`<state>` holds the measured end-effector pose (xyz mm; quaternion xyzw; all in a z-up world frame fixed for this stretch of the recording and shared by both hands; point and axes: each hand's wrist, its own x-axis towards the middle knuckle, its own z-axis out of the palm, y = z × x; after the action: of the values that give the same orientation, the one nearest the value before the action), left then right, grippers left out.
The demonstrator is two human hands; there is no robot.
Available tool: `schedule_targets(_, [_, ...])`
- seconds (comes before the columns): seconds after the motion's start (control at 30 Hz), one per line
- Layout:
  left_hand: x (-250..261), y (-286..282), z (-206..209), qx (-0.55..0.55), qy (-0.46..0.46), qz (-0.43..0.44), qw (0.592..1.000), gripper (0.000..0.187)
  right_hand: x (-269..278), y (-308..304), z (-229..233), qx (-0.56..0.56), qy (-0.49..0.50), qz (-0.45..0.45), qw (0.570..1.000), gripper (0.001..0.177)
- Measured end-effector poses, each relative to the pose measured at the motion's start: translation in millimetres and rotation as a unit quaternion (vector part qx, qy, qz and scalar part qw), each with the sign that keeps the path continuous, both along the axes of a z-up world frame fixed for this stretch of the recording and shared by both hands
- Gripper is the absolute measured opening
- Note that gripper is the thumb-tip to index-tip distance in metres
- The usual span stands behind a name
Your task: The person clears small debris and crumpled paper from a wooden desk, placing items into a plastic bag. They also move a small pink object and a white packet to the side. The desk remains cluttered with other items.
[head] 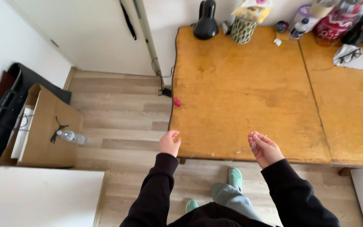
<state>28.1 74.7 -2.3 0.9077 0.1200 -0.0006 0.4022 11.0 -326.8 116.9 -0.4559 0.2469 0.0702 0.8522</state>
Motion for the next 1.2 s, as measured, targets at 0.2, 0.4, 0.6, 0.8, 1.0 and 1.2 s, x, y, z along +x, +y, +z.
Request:
schedule_targets(0.2, [-51, 13, -29, 0.031, 0.034, 0.019, 0.999, 0.04, -55, 40, -2, -0.006, 0.049, 0.01, 0.999, 0.021])
schedule_targets(0.4, [-75, -2, -40, -0.023, 0.045, 0.196, 0.979, 0.061, -75, 23, -8, -0.035, 0.058, 0.002, 0.998, 0.024])
schedule_targets(0.6, [-75, 10, -72, 0.036, 0.141, 0.14, 0.979, 0.041, -92, 3, -23, -0.053, 0.066, -0.002, 0.996, 0.025])
schedule_targets(0.8, [-66, 14, -63, 0.048, 0.18, 0.137, 0.973, 0.018, -97, 16, -17, -0.042, 0.063, -0.013, 0.997, 0.025])
schedule_targets(1.0, [-64, 3, -33, 0.032, 0.169, 0.125, 0.977, 0.015, -99, 33, -15, -0.035, 0.065, -0.012, 0.997, 0.025])
schedule_targets(1.2, [-90, -52, 61, -0.404, 0.165, 0.137, 0.889, 0.031, -117, 53, -5, -0.054, 0.073, -0.002, 0.996, 0.024])
